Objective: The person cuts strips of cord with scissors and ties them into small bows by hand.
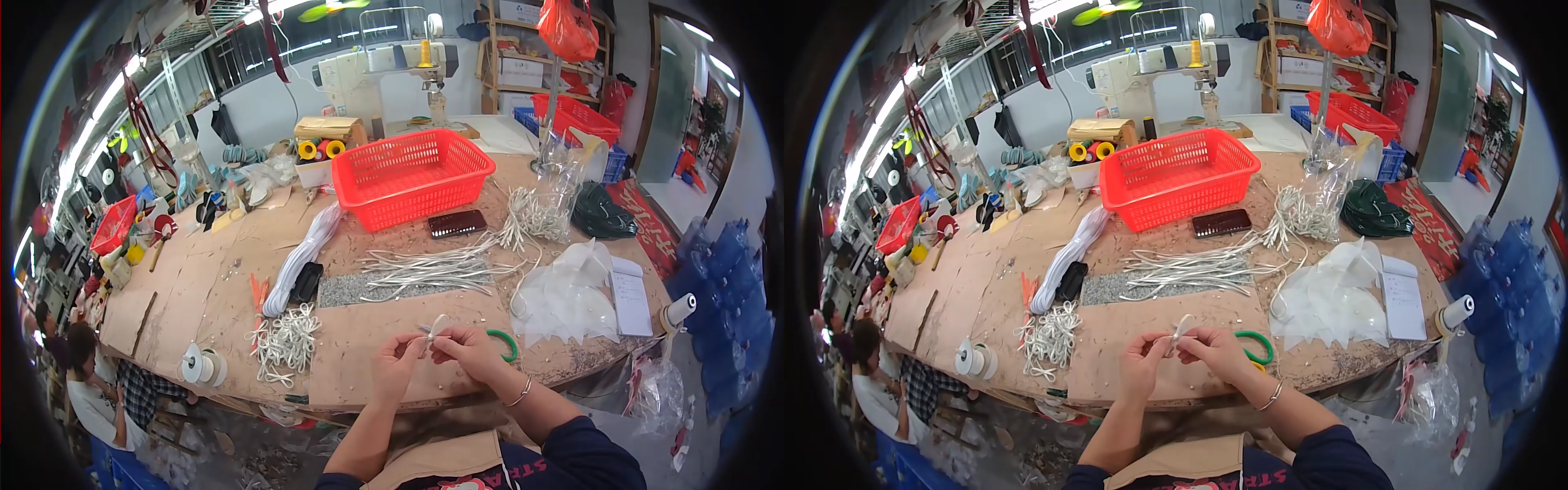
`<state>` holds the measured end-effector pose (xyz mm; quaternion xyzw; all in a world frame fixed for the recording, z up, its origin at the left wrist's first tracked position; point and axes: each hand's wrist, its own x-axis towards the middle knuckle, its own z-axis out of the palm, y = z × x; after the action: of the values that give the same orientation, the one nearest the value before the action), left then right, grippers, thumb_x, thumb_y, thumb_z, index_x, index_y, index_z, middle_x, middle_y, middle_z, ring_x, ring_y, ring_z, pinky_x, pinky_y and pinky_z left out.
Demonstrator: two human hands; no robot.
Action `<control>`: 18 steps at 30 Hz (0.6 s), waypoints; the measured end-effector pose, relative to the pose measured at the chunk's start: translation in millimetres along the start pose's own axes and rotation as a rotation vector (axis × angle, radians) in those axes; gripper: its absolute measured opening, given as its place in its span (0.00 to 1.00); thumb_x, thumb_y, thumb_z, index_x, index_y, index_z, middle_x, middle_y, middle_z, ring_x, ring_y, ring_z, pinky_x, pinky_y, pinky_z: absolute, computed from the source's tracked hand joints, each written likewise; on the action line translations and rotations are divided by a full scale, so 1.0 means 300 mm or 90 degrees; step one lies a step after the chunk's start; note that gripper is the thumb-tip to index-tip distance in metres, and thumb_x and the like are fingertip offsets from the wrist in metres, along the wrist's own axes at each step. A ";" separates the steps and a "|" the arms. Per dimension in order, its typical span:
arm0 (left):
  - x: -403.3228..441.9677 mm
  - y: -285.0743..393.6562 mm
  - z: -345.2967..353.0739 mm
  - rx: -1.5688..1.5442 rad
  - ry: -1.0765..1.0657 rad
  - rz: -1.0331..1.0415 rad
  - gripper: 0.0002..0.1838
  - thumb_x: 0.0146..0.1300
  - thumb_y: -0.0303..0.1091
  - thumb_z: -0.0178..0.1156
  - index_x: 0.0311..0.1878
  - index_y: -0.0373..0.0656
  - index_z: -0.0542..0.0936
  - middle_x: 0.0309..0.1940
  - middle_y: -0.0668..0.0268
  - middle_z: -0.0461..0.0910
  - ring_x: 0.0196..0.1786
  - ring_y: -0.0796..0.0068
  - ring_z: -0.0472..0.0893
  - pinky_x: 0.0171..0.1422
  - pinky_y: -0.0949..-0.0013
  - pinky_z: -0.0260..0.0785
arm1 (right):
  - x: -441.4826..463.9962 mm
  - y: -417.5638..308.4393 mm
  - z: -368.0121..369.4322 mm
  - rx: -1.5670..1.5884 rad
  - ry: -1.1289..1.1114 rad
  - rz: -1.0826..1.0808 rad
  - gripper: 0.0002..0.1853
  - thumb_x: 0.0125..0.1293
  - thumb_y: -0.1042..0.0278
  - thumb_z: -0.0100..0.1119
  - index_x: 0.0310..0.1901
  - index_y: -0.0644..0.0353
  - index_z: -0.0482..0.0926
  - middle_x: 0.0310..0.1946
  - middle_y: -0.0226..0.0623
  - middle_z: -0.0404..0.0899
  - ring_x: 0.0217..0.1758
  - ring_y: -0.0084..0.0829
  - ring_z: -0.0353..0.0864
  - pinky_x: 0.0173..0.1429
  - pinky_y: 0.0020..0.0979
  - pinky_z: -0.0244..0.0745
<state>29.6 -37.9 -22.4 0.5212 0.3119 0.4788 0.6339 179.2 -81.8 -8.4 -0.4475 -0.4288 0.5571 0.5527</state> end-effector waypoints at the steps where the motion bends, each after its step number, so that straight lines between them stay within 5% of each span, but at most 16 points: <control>1: 0.002 -0.004 -0.003 0.000 0.002 0.001 0.07 0.59 0.26 0.56 0.40 0.35 0.76 0.31 0.66 0.78 0.34 0.83 0.75 0.40 0.79 0.70 | -0.002 0.004 0.003 0.003 0.019 -0.021 0.09 0.61 0.69 0.56 0.36 0.66 0.77 0.28 0.31 0.79 0.29 0.19 0.77 0.35 0.19 0.74; 7: 0.037 0.062 -0.003 -0.052 -0.046 -0.014 0.09 0.59 0.26 0.56 0.42 0.36 0.78 0.31 0.67 0.79 0.35 0.82 0.76 0.42 0.80 0.69 | -0.017 -0.042 -0.032 -0.276 -0.089 -0.027 0.07 0.58 0.69 0.56 0.34 0.63 0.78 0.25 0.30 0.78 0.28 0.18 0.75 0.35 0.20 0.70; 9: 0.061 0.092 -0.046 0.234 -0.318 -0.085 0.08 0.58 0.25 0.57 0.41 0.36 0.78 0.31 0.68 0.79 0.34 0.82 0.77 0.42 0.79 0.70 | -0.030 -0.072 -0.042 -0.401 -0.167 0.003 0.07 0.56 0.69 0.57 0.34 0.62 0.78 0.23 0.30 0.78 0.26 0.17 0.74 0.34 0.21 0.69; 13: 0.073 0.081 -0.062 0.190 -0.335 -0.128 0.07 0.55 0.25 0.59 0.38 0.37 0.80 0.31 0.69 0.80 0.34 0.84 0.77 0.39 0.80 0.70 | -0.035 -0.096 -0.053 -0.443 -0.137 0.015 0.07 0.54 0.67 0.57 0.32 0.61 0.78 0.21 0.31 0.77 0.25 0.17 0.73 0.33 0.22 0.69; 16: 0.049 0.015 -0.042 0.245 -0.268 0.010 0.08 0.54 0.24 0.60 0.39 0.37 0.80 0.31 0.69 0.80 0.31 0.83 0.77 0.36 0.79 0.70 | -0.038 -0.062 -0.040 -0.408 -0.109 -0.018 0.06 0.54 0.69 0.56 0.31 0.62 0.77 0.21 0.31 0.77 0.25 0.17 0.73 0.32 0.23 0.69; 18: 0.015 0.014 0.008 0.416 -0.100 0.246 0.08 0.54 0.22 0.59 0.39 0.38 0.80 0.31 0.69 0.80 0.29 0.81 0.77 0.35 0.78 0.71 | -0.033 -0.015 -0.019 -0.375 -0.100 -0.064 0.06 0.54 0.69 0.56 0.30 0.62 0.76 0.21 0.31 0.77 0.25 0.17 0.74 0.31 0.23 0.70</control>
<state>32.1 -34.8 -17.1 0.7797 0.2945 0.4238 0.3546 185.5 -91.7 -5.2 -0.5222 -0.6352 0.4135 0.3909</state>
